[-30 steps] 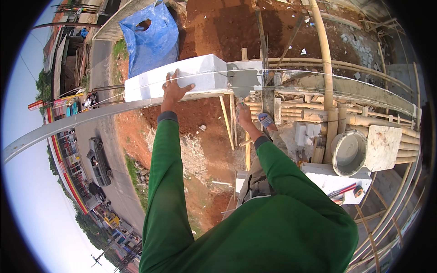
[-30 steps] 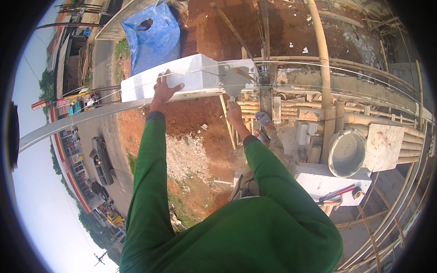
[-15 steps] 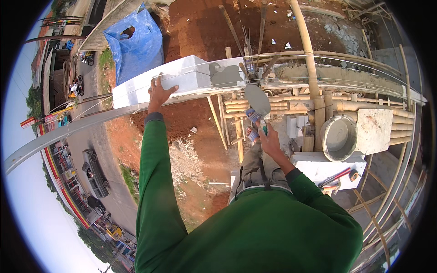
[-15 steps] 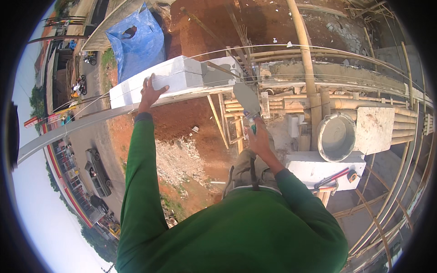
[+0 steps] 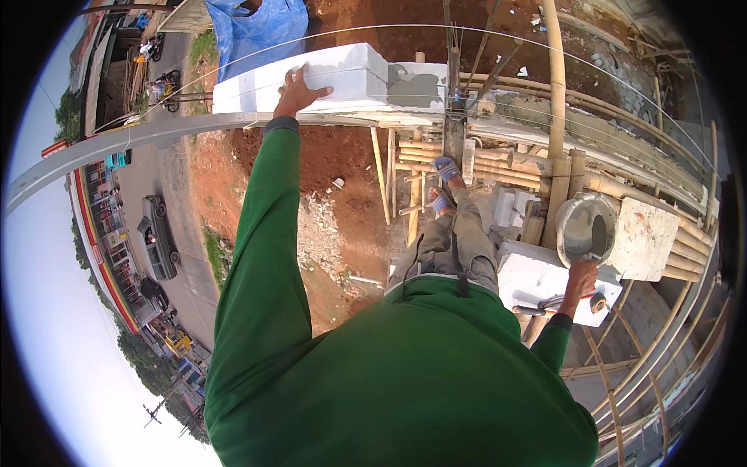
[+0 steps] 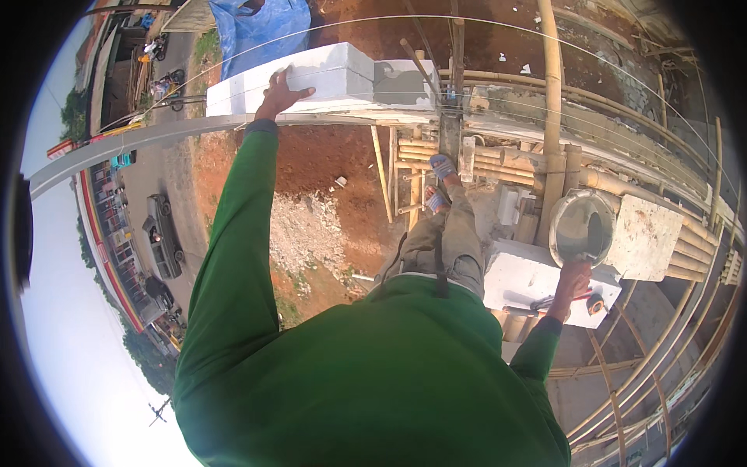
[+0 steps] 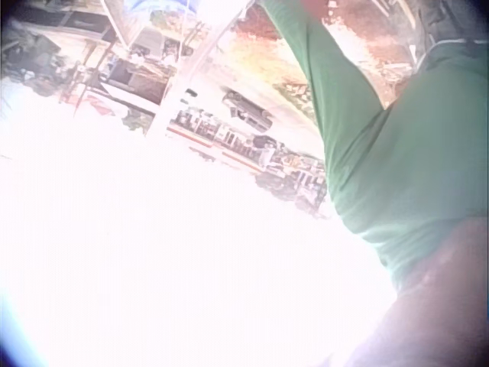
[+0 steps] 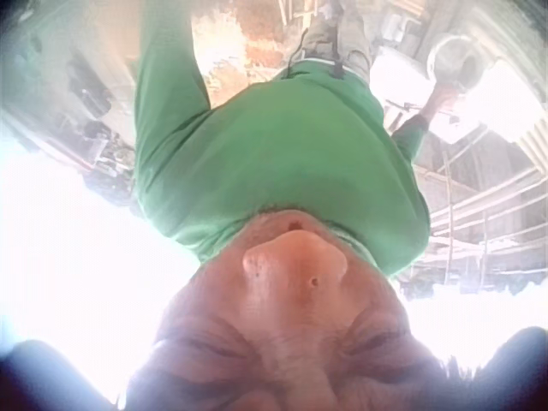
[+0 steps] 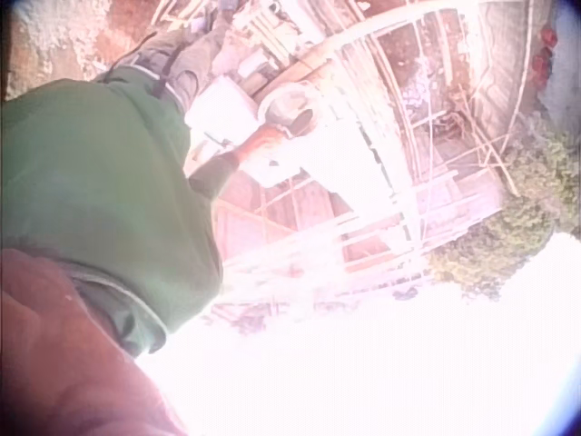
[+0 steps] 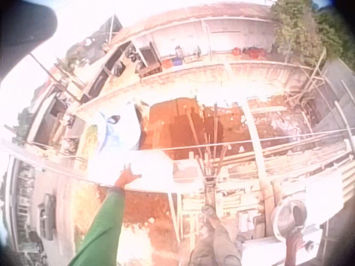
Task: The person places white rectangular tiles onto a bamboo scaffolding platform, aligns them along a guide string, and taps them into position using a hammer. The person repeatedly picks up tiles, positions them, and adjusts alignment throughout the clip.
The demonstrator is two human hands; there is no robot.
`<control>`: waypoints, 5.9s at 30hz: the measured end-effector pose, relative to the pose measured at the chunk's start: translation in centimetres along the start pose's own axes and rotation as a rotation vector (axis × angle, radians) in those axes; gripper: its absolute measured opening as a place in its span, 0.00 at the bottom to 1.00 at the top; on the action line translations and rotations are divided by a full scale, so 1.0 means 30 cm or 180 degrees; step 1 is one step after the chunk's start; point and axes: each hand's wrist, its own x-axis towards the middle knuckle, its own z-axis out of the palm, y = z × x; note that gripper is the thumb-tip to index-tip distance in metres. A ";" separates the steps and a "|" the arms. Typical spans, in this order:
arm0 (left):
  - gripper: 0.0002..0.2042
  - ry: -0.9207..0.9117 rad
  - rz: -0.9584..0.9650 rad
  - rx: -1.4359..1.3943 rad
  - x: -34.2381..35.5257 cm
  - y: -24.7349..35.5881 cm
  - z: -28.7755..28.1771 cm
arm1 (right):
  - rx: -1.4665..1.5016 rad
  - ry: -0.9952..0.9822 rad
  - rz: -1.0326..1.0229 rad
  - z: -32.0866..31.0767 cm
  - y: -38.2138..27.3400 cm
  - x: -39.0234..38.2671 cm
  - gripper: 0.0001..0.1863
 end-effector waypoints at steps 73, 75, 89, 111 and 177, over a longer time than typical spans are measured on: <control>0.59 -0.0224 -0.0344 -0.0251 -0.085 0.142 -0.011 | 0.4518 -0.4707 0.0741 0.229 -1.519 -0.746 0.11; 0.58 -0.0064 -0.0383 -0.0298 -0.105 0.171 0.030 | 0.3651 -0.4259 -0.0698 0.296 -1.433 -0.741 0.13; 0.23 -0.2400 -0.2743 -0.2074 -1.812 0.151 1.720 | 0.1548 -0.1952 -0.5027 0.330 -1.610 -0.531 0.17; 0.20 -0.0463 -0.2872 -0.4681 -1.857 0.106 1.197 | 0.3662 -0.1975 -0.2602 0.314 -1.615 -0.854 0.20; 0.16 -0.0611 -0.3053 -0.3186 -2.429 0.598 1.627 | 0.1032 -0.1525 -0.5068 0.520 -2.277 -1.127 0.17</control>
